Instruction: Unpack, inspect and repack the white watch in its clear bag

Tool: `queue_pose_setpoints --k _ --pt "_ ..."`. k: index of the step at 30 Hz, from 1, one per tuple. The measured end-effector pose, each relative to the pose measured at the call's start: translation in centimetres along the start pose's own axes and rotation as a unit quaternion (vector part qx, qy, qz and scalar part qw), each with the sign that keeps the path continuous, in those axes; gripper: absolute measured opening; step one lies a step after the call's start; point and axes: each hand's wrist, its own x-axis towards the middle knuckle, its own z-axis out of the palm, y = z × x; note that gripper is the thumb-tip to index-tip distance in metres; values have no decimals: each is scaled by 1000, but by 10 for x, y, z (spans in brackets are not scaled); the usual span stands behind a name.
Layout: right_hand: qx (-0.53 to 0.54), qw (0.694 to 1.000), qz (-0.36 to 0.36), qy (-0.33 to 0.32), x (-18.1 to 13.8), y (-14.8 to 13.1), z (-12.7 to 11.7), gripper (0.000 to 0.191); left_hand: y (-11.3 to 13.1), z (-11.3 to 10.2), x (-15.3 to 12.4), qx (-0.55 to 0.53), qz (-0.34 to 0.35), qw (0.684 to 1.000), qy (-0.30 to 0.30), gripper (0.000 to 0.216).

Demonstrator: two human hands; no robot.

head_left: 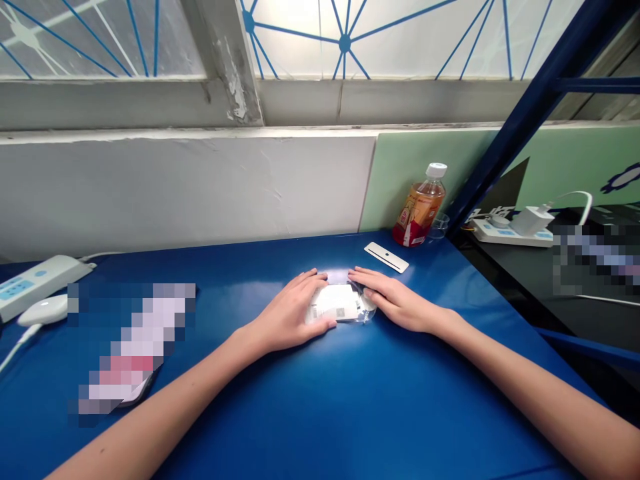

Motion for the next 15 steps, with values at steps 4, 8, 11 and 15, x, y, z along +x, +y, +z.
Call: queue_pose_setpoints --k 4,8,11,15 --pt "-39 998 -32 40 -1 9 -5 37 -4 -5 0 20 -25 999 -19 77" --pt "-58 995 -57 59 1 15 -8 23 -12 -12 -1 19 -27 999 -39 85" --pt "-64 994 -69 63 1 14 -9 21 -17 -14 -1 20 -27 999 -22 82" --pt "-63 995 -68 28 0 7 -9 32 -18 -12 -1 32 -27 999 -5 85"
